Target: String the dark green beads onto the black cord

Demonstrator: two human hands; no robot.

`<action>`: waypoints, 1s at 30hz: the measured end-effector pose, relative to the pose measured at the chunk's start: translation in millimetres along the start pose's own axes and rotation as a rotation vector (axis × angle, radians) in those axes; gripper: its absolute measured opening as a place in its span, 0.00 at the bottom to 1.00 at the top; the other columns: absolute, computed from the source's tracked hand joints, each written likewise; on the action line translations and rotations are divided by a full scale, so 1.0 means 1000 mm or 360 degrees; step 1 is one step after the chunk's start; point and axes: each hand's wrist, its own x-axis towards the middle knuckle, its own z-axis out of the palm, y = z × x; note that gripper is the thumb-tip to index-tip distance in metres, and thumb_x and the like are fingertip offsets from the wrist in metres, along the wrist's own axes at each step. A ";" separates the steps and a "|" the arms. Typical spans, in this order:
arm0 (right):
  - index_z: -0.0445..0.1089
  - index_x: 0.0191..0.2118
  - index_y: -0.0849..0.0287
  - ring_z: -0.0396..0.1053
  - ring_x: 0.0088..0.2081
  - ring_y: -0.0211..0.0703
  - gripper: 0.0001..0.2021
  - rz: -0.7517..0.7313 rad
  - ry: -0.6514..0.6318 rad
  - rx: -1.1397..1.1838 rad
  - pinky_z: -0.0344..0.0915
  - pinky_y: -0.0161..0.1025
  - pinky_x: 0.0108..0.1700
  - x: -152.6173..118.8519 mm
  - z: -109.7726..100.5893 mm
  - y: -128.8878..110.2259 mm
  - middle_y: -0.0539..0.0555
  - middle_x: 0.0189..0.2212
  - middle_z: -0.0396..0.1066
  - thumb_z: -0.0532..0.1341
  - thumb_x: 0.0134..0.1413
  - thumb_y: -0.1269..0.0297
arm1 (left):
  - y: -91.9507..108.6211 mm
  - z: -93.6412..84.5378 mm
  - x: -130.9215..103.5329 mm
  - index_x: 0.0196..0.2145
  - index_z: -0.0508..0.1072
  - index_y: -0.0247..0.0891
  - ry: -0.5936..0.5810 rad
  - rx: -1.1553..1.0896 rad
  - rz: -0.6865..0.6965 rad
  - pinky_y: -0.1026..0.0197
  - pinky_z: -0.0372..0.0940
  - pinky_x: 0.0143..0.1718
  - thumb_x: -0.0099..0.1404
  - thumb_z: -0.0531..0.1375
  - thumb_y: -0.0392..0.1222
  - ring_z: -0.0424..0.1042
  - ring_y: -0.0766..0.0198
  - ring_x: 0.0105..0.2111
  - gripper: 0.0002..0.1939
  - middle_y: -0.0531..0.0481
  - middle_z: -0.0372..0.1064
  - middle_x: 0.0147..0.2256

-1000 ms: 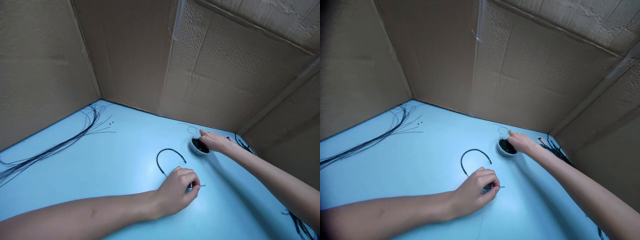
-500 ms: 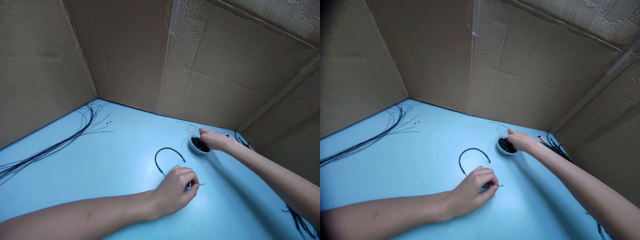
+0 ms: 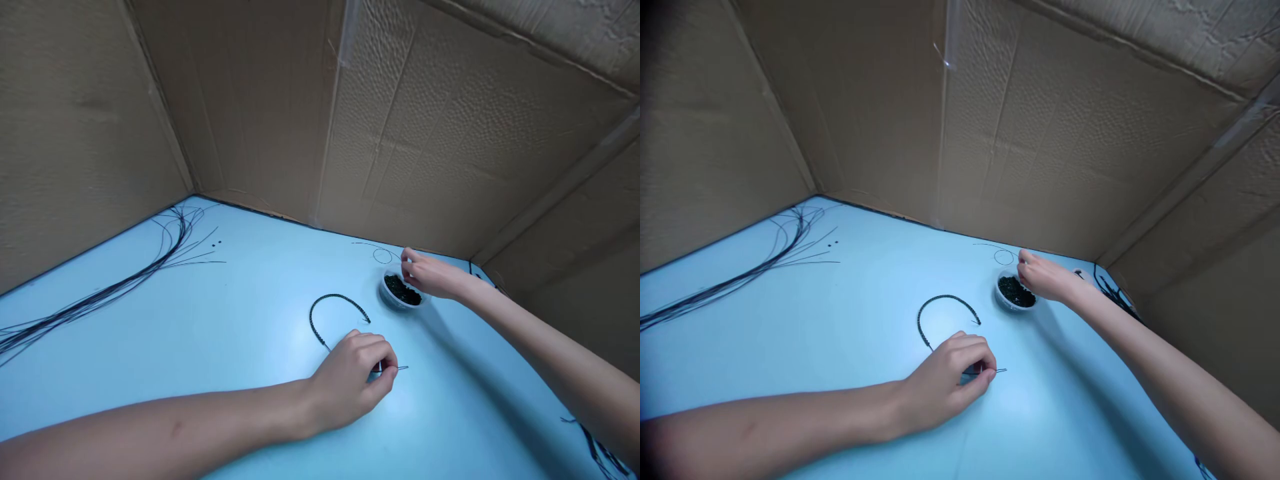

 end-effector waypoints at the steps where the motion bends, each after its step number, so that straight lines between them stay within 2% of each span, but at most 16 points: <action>1: 0.76 0.40 0.63 0.75 0.40 0.50 0.08 0.0010 0.0091 0.0035 0.69 0.44 0.47 -0.004 -0.003 0.001 0.66 0.51 0.70 0.58 0.68 0.72 | 0.000 0.000 0.000 0.34 0.73 0.38 0.0010 -0.0001 0.0000 0.57 0.63 0.45 0.69 0.60 0.30 0.73 0.63 0.33 0.06 0.53 0.75 0.32; 3: 0.73 0.43 0.61 0.75 0.45 0.53 0.08 0.0054 0.0279 0.0105 0.69 0.46 0.50 -0.017 -0.008 0.000 0.67 0.55 0.68 0.56 0.71 0.70 | 0.000 -0.001 0.001 0.34 0.72 0.38 0.0041 -0.0011 0.0000 0.57 0.64 0.44 0.69 0.60 0.30 0.73 0.63 0.33 0.06 0.53 0.75 0.32; 5: 0.70 0.46 0.59 0.74 0.45 0.52 0.08 0.0083 0.0463 0.0204 0.70 0.47 0.48 -0.035 -0.004 -0.010 0.66 0.55 0.67 0.54 0.73 0.68 | -0.001 -0.001 0.001 0.35 0.72 0.38 0.0087 -0.0061 0.0005 0.58 0.65 0.43 0.70 0.59 0.31 0.73 0.62 0.33 0.06 0.52 0.75 0.33; 6: 0.68 0.45 0.57 0.73 0.46 0.51 0.07 0.0072 0.0569 0.0281 0.70 0.46 0.48 -0.044 0.001 -0.019 0.64 0.52 0.68 0.52 0.75 0.67 | -0.001 -0.002 0.001 0.35 0.72 0.38 0.0118 -0.0108 0.0015 0.58 0.66 0.42 0.70 0.59 0.31 0.73 0.62 0.34 0.06 0.51 0.75 0.34; 8: 0.66 0.41 0.55 0.71 0.40 0.50 0.05 -0.0078 0.0958 0.0726 0.69 0.46 0.44 -0.064 0.017 -0.041 0.58 0.41 0.70 0.55 0.74 0.68 | 0.000 -0.003 0.001 0.36 0.72 0.38 0.0180 -0.0211 0.0038 0.59 0.68 0.43 0.71 0.58 0.32 0.75 0.61 0.38 0.06 0.48 0.77 0.39; 9: 0.65 0.41 0.54 0.70 0.38 0.49 0.05 -0.0146 0.1032 0.0898 0.69 0.45 0.42 -0.073 0.026 -0.054 0.56 0.38 0.69 0.56 0.73 0.69 | 0.000 -0.004 0.001 0.36 0.72 0.38 0.0206 -0.0248 0.0046 0.59 0.69 0.44 0.72 0.58 0.33 0.76 0.60 0.40 0.06 0.46 0.78 0.42; 12: 0.66 0.42 0.54 0.68 0.37 0.47 0.07 -0.0201 0.1012 0.1193 0.68 0.45 0.40 -0.092 0.055 -0.087 0.54 0.36 0.68 0.56 0.72 0.73 | 0.001 -0.005 0.001 0.36 0.73 0.38 0.0226 -0.0262 0.0050 0.56 0.69 0.51 0.73 0.58 0.34 0.78 0.57 0.48 0.06 0.43 0.79 0.48; 15: 0.66 0.43 0.55 0.67 0.36 0.46 0.08 -0.0224 0.1033 0.1301 0.66 0.44 0.39 -0.097 0.073 -0.103 0.54 0.35 0.68 0.56 0.72 0.76 | 0.003 -0.006 0.001 0.37 0.74 0.38 0.0172 -0.0231 0.0048 0.53 0.69 0.53 0.73 0.59 0.34 0.79 0.54 0.51 0.06 0.43 0.81 0.45; 20: 0.68 0.44 0.57 0.67 0.36 0.45 0.07 -0.0299 0.1054 0.1385 0.65 0.42 0.38 -0.097 0.078 -0.102 0.55 0.36 0.68 0.58 0.71 0.77 | 0.004 -0.007 0.002 0.37 0.74 0.38 0.0112 -0.0202 0.0045 0.54 0.69 0.51 0.73 0.59 0.34 0.80 0.53 0.50 0.05 0.46 0.80 0.35; 30: 0.70 0.46 0.58 0.68 0.37 0.45 0.08 -0.0346 0.1033 0.1512 0.66 0.41 0.37 -0.100 0.082 -0.101 0.56 0.36 0.69 0.60 0.69 0.79 | 0.006 -0.008 0.005 0.38 0.73 0.38 0.0078 -0.0168 0.0016 0.56 0.69 0.51 0.73 0.60 0.33 0.81 0.56 0.46 0.05 0.49 0.78 0.33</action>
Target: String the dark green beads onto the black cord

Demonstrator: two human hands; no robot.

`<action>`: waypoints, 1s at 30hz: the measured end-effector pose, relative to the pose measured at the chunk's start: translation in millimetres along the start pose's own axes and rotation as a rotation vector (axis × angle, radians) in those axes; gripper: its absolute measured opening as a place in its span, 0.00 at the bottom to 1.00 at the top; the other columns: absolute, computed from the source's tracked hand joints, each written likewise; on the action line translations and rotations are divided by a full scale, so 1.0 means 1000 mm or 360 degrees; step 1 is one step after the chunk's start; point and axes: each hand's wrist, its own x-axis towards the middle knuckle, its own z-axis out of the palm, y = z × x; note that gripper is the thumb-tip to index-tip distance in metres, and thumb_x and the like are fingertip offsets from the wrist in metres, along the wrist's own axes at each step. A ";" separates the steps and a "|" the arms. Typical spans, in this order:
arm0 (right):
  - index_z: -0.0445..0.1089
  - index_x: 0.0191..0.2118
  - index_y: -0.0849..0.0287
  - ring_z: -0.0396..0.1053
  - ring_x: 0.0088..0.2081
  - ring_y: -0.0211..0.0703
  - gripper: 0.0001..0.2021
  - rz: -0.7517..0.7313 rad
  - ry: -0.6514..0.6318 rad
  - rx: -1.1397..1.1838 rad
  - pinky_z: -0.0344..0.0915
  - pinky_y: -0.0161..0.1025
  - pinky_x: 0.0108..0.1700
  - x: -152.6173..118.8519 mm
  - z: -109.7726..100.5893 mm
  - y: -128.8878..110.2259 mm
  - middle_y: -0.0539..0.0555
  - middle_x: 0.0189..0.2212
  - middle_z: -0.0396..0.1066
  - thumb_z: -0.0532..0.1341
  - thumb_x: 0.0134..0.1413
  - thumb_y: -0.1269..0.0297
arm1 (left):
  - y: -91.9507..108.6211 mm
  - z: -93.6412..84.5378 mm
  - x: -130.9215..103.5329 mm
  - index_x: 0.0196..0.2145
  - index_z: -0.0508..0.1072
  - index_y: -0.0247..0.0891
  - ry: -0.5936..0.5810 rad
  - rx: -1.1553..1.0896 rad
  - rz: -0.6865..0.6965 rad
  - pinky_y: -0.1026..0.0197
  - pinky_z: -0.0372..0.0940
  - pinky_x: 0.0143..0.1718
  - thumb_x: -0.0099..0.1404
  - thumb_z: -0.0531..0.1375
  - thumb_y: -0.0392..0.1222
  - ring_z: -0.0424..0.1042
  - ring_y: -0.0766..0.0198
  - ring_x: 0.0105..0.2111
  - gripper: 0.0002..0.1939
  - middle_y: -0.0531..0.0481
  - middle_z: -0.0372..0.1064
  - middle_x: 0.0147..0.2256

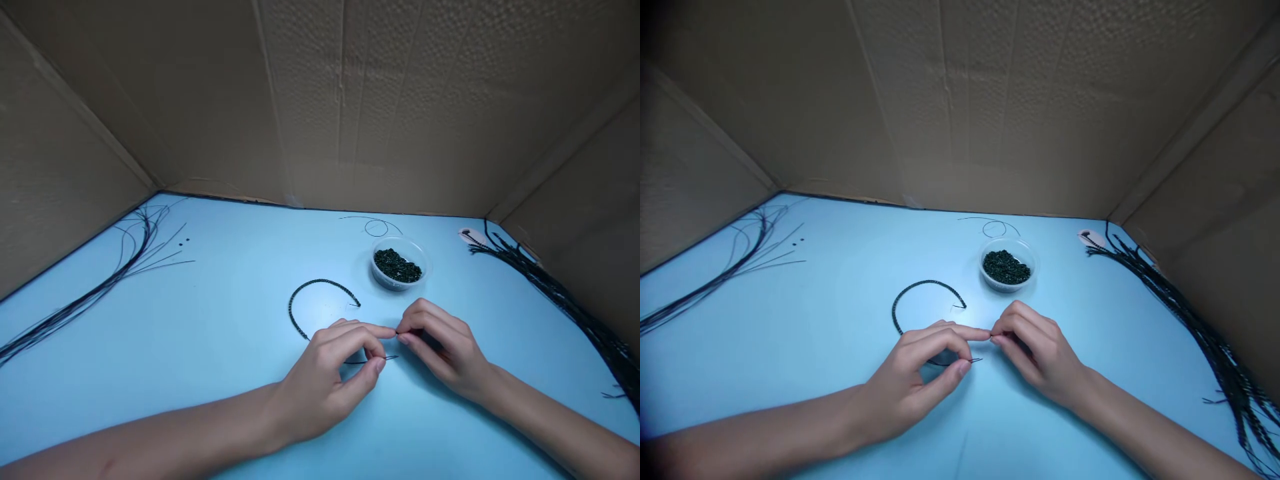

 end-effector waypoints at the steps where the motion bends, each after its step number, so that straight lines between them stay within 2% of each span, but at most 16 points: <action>1: 0.70 0.47 0.58 0.69 0.37 0.45 0.08 0.0001 0.0000 0.0011 0.66 0.41 0.37 0.000 0.000 0.000 0.56 0.36 0.70 0.60 0.69 0.79 | 0.000 0.000 0.000 0.38 0.73 0.38 -0.0002 0.0004 -0.0002 0.57 0.69 0.51 0.73 0.60 0.33 0.81 0.56 0.47 0.05 0.49 0.78 0.33; 8: 0.71 0.48 0.58 0.70 0.38 0.46 0.11 -0.0007 -0.0002 0.0037 0.67 0.42 0.37 -0.001 -0.002 -0.001 0.57 0.37 0.71 0.59 0.67 0.80 | 0.000 0.000 0.000 0.39 0.74 0.38 0.0003 -0.0024 -0.0019 0.56 0.70 0.51 0.73 0.60 0.33 0.82 0.54 0.49 0.04 0.48 0.80 0.34; 18: 0.75 0.47 0.58 0.72 0.35 0.44 0.09 0.0100 0.0135 -0.0010 0.68 0.42 0.36 -0.001 0.002 -0.006 0.56 0.36 0.72 0.62 0.68 0.78 | 0.002 0.000 0.000 0.37 0.73 0.39 0.0002 -0.0012 -0.0016 0.55 0.70 0.50 0.72 0.59 0.33 0.81 0.52 0.50 0.05 0.48 0.79 0.32; 22: 0.75 0.46 0.58 0.72 0.35 0.44 0.10 0.0119 0.0191 -0.0006 0.68 0.41 0.36 -0.002 0.004 -0.009 0.55 0.35 0.72 0.62 0.67 0.79 | 0.001 0.001 -0.001 0.34 0.70 0.39 0.0020 0.0002 -0.0018 0.55 0.70 0.48 0.69 0.59 0.31 0.82 0.55 0.44 0.05 0.49 0.77 0.31; 25: 0.75 0.43 0.57 0.70 0.34 0.43 0.07 0.0187 0.0151 0.0138 0.67 0.41 0.36 -0.001 0.004 -0.010 0.54 0.34 0.72 0.63 0.67 0.77 | 0.000 0.003 -0.001 0.32 0.68 0.39 0.0041 0.0022 -0.0038 0.56 0.69 0.46 0.65 0.59 0.30 0.80 0.58 0.39 0.06 0.52 0.76 0.29; 30: 0.76 0.41 0.56 0.70 0.35 0.43 0.03 0.0358 -0.0032 0.0426 0.67 0.40 0.36 0.000 0.005 -0.014 0.53 0.34 0.74 0.65 0.68 0.71 | -0.003 0.006 -0.001 0.31 0.68 0.39 0.0044 0.0000 -0.0074 0.56 0.67 0.45 0.63 0.60 0.31 0.80 0.58 0.38 0.06 0.52 0.76 0.30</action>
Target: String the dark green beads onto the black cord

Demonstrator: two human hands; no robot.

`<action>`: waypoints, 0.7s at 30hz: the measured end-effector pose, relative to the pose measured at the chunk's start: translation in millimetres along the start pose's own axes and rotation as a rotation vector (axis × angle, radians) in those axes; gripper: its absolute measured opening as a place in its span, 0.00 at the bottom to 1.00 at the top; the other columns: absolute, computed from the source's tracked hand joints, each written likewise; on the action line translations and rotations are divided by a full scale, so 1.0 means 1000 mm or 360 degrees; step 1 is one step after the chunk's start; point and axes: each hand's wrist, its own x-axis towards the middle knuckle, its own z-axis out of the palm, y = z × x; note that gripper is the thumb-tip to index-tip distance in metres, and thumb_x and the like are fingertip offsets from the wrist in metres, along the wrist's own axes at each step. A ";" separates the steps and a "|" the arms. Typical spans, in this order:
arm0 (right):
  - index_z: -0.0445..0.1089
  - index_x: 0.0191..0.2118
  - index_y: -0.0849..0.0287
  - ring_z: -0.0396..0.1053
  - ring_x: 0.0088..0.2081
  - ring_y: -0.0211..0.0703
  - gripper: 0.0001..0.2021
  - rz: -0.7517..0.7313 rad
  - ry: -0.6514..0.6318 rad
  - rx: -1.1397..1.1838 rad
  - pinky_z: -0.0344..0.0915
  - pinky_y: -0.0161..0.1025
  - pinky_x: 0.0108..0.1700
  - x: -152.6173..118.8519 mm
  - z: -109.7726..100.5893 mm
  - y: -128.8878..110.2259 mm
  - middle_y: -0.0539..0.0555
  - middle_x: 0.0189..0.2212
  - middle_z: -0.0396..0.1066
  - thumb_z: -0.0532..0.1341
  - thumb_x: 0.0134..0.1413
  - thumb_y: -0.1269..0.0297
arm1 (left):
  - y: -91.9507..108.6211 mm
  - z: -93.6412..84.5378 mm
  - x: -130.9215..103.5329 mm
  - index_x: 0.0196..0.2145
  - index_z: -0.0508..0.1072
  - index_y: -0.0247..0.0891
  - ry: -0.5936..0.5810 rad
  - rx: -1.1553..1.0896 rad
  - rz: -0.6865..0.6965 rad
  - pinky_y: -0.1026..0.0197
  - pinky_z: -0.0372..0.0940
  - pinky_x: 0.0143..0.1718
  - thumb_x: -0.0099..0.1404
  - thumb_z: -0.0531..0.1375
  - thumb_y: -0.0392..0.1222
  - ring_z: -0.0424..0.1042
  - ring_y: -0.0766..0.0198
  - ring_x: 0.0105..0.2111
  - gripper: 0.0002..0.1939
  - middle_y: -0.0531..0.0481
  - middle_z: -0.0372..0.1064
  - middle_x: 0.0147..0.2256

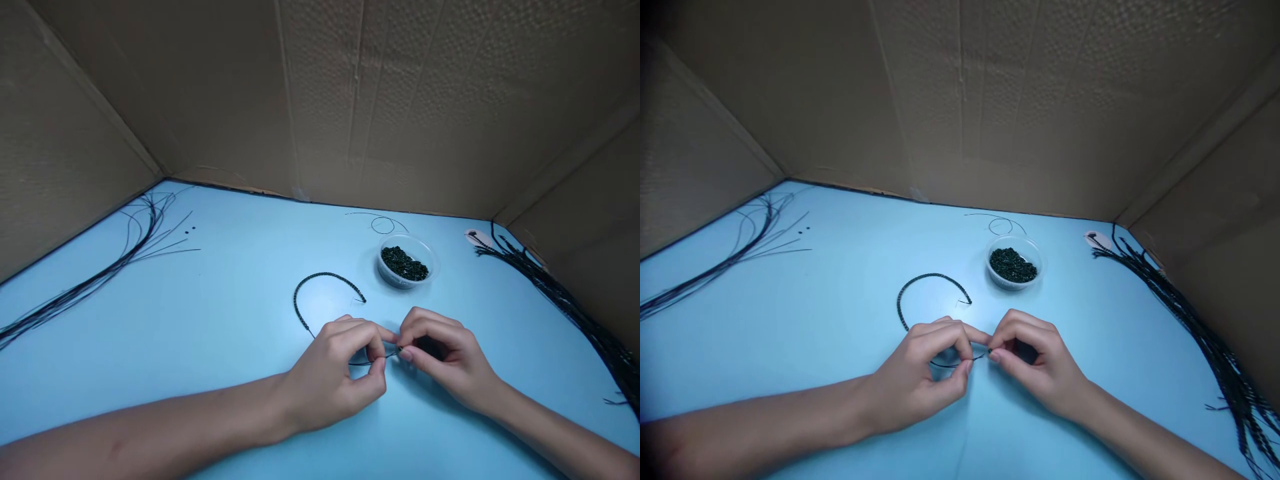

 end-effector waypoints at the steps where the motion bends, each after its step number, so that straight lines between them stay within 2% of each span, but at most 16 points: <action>1: 0.76 0.40 0.56 0.70 0.35 0.43 0.03 0.0018 -0.0027 0.0029 0.67 0.40 0.37 0.000 0.001 0.000 0.54 0.34 0.74 0.65 0.68 0.70 | 0.000 0.000 0.000 0.31 0.68 0.39 -0.0002 -0.0006 -0.0005 0.56 0.67 0.44 0.63 0.60 0.31 0.80 0.59 0.38 0.06 0.52 0.77 0.30; 9: 0.77 0.40 0.56 0.70 0.35 0.45 0.03 0.0041 -0.0056 0.0060 0.66 0.41 0.37 -0.001 0.001 0.000 0.54 0.34 0.74 0.65 0.69 0.69 | -0.003 0.001 -0.001 0.31 0.70 0.39 -0.0013 -0.0015 0.0002 0.55 0.68 0.43 0.62 0.60 0.32 0.80 0.59 0.37 0.04 0.47 0.82 0.38; 21: 0.76 0.41 0.55 0.70 0.36 0.44 0.04 0.0017 -0.0077 0.0063 0.67 0.41 0.37 -0.001 0.001 0.000 0.54 0.34 0.74 0.65 0.69 0.71 | -0.003 0.000 -0.001 0.32 0.70 0.38 -0.0048 -0.0018 -0.0025 0.54 0.67 0.43 0.64 0.60 0.32 0.81 0.58 0.38 0.04 0.47 0.83 0.40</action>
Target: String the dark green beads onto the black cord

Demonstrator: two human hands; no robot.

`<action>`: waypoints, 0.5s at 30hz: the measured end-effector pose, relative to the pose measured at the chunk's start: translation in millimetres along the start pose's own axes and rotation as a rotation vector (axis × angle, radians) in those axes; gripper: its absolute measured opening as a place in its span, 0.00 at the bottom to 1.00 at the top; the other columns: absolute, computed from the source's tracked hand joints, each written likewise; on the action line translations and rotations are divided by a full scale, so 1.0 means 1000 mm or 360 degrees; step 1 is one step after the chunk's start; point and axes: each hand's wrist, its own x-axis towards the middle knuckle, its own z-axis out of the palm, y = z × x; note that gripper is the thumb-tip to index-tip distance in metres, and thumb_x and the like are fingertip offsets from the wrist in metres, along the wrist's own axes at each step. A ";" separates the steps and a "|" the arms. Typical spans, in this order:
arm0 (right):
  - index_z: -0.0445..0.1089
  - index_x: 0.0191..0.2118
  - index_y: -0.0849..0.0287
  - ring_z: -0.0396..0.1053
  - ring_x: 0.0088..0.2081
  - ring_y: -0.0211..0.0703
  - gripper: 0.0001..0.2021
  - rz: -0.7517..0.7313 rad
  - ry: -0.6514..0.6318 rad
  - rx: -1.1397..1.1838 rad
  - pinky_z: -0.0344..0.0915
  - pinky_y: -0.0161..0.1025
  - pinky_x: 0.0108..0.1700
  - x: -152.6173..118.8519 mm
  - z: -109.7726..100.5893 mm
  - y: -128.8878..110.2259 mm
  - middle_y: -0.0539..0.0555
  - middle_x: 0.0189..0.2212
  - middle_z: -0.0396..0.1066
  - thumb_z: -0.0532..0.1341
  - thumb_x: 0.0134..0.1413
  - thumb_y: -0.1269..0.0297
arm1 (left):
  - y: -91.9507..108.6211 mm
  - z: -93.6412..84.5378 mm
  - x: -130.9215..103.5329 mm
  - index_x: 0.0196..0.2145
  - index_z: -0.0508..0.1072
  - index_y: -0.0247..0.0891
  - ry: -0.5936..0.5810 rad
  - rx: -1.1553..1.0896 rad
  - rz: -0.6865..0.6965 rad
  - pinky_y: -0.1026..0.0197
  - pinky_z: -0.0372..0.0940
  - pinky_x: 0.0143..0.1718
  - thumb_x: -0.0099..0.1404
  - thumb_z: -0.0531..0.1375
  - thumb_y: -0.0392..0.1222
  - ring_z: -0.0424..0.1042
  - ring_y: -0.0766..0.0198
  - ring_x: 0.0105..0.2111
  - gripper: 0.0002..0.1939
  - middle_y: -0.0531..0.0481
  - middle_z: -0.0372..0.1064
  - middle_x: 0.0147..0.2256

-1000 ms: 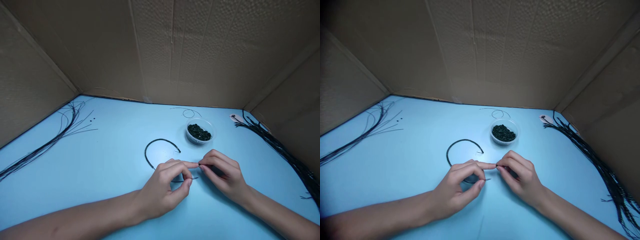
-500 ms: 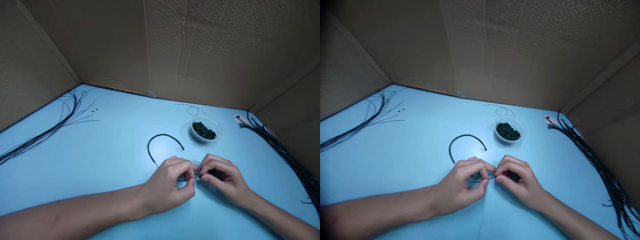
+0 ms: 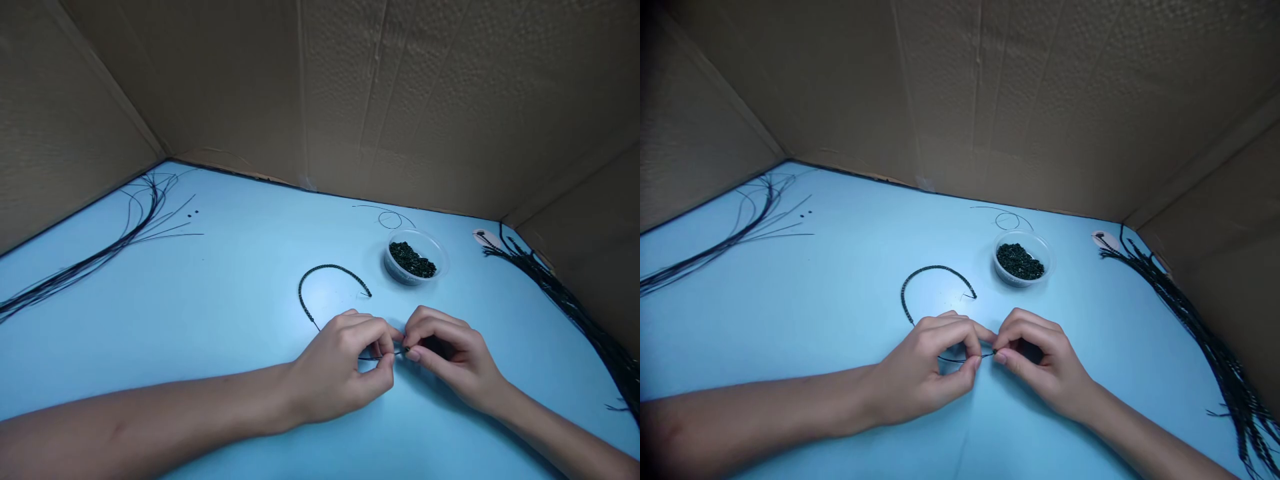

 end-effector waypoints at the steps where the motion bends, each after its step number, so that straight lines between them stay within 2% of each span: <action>1: 0.76 0.41 0.55 0.70 0.36 0.45 0.04 0.0000 -0.0002 -0.0005 0.67 0.41 0.37 0.000 0.000 0.000 0.54 0.34 0.74 0.65 0.69 0.71 | 0.000 0.000 0.000 0.32 0.70 0.38 0.0001 -0.0001 0.0002 0.54 0.67 0.43 0.64 0.59 0.32 0.81 0.58 0.38 0.04 0.47 0.83 0.40; 15: 0.74 0.41 0.56 0.70 0.34 0.44 0.04 -0.0072 -0.0003 -0.0136 0.68 0.41 0.36 0.001 0.005 -0.004 0.55 0.34 0.72 0.64 0.68 0.72 | 0.002 -0.001 0.001 0.32 0.70 0.38 -0.0029 0.0016 -0.0033 0.57 0.68 0.43 0.65 0.59 0.31 0.79 0.60 0.37 0.05 0.49 0.83 0.40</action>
